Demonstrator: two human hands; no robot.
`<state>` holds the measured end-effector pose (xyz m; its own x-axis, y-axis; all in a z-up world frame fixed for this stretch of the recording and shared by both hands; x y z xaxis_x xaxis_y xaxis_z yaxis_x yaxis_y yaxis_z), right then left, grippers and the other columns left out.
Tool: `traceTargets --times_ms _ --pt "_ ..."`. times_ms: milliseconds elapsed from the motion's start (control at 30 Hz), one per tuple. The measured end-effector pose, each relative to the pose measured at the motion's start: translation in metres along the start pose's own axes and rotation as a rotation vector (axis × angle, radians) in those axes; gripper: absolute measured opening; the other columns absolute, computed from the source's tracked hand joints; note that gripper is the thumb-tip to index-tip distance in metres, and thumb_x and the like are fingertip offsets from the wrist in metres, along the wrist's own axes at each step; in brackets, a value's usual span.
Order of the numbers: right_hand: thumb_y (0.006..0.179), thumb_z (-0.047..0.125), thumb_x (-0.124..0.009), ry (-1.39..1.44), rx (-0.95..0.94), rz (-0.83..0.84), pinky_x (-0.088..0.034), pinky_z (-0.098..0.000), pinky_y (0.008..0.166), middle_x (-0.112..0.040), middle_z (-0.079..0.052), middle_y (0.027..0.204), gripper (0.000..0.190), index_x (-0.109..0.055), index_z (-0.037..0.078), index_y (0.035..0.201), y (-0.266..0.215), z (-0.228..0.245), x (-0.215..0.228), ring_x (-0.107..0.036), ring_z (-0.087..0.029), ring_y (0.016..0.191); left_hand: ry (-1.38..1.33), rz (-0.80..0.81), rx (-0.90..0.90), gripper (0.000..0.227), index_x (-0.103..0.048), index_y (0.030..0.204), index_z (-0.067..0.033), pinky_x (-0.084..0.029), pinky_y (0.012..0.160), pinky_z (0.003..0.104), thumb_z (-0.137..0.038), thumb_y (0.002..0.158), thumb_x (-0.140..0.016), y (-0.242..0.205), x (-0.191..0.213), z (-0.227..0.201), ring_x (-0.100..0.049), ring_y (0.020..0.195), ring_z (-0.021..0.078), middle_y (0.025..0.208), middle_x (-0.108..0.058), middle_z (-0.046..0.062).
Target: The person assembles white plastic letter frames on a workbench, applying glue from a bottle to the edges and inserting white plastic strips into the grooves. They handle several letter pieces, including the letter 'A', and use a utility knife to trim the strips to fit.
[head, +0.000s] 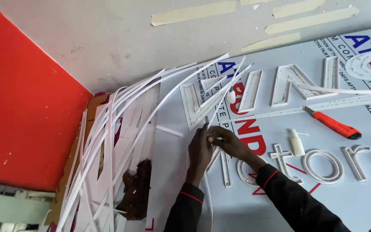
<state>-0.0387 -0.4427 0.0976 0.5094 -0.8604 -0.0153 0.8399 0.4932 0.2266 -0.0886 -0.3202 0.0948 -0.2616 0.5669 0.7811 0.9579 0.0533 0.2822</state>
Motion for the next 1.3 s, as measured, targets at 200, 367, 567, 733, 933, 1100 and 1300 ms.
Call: traceTargets --times_ms 200,367,567,733,933,1100,1300 --pt "0.108 0.008 -0.078 -0.421 -0.119 -0.388 -0.070 -0.0454 0.089 -0.077 -0.018 0.121 0.018 -0.076 0.008 0.126 0.049 -0.078 0.113 -0.077 -0.039 0.120 -0.133 -0.093 0.121 0.041 -0.065 0.156 -0.0080 -0.068 0.094 0.050 -0.023 0.121 -0.049 -0.003 0.021 0.094 -0.085 0.110 0.0299 0.116 -0.084 0.011" --pt "0.097 0.012 -0.088 -0.717 -0.033 -0.586 -0.063 -0.0544 0.100 -0.062 -0.022 0.147 0.073 -0.050 0.005 0.159 0.100 -0.066 0.145 -0.060 -0.046 0.138 -0.241 0.071 0.187 0.046 -0.062 0.159 -0.0090 -0.064 0.102 0.046 -0.022 0.117 -0.048 -0.008 0.011 0.132 -0.083 0.116 0.0287 0.119 -0.086 0.012" --pt "0.106 0.029 -0.081 -0.864 -0.204 -0.482 -0.064 -0.0533 0.093 -0.077 -0.018 0.137 0.045 -0.069 0.011 0.145 0.129 -0.104 0.161 -0.074 -0.038 0.123 -0.309 0.064 0.246 0.047 -0.066 0.152 -0.0078 -0.062 0.103 0.041 -0.021 0.109 -0.055 -0.007 0.006 0.140 -0.084 0.115 0.0253 0.135 -0.083 0.012" --pt "0.109 0.024 -0.079 -0.741 -0.031 -0.551 -0.070 -0.0465 0.079 -0.079 -0.021 0.126 0.037 -0.066 0.004 0.136 0.101 -0.064 0.201 -0.079 -0.035 0.107 -0.320 0.078 0.323 0.058 -0.064 0.156 -0.0062 -0.062 0.104 0.043 -0.040 0.111 -0.050 -0.007 0.015 0.136 -0.081 0.117 0.0275 0.123 -0.087 0.012" --pt "0.107 0.029 -0.078 -0.994 -0.313 -0.439 -0.070 -0.0561 0.078 -0.078 -0.023 0.138 0.055 -0.055 0.013 0.154 0.062 -0.060 0.248 -0.079 -0.046 0.113 -0.191 0.266 0.316 0.043 -0.058 0.147 -0.0155 -0.060 0.100 0.049 -0.021 0.105 -0.048 0.024 0.000 0.122 -0.081 0.119 0.0321 0.136 -0.085 0.013" --pt "0.102 0.020 -0.079 -0.846 -0.361 -0.308 -0.060 -0.0699 0.103 -0.084 -0.030 0.113 0.046 -0.066 0.009 0.145 0.049 -0.056 0.242 -0.078 -0.057 0.116 -0.359 0.223 0.207 0.054 -0.052 0.150 -0.0102 -0.057 0.093 0.069 -0.031 0.100 -0.045 0.090 -0.032 0.105 -0.078 0.110 0.0447 0.123 -0.078 0.020" --pt "0.101 0.036 -0.080 -1.221 -0.397 -0.339 -0.067 -0.0592 0.092 -0.081 -0.016 0.112 0.043 -0.073 0.011 0.134 0.049 -0.039 0.274 -0.081 -0.041 0.112 -0.103 0.296 0.086 0.043 -0.060 0.148 -0.0173 -0.066 0.086 0.057 -0.040 0.115 -0.045 0.143 -0.082 0.057 -0.084 0.106 0.0383 0.119 -0.083 0.017"
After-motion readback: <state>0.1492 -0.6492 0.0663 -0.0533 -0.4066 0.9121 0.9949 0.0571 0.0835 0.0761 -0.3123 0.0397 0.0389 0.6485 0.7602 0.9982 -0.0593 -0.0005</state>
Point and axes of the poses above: each hand's wrist, its own y-axis towards the middle knuckle, its own x-axis out of the back of the hand, z = x × y, the point moved 8 cm from there along y, towards the middle knuckle
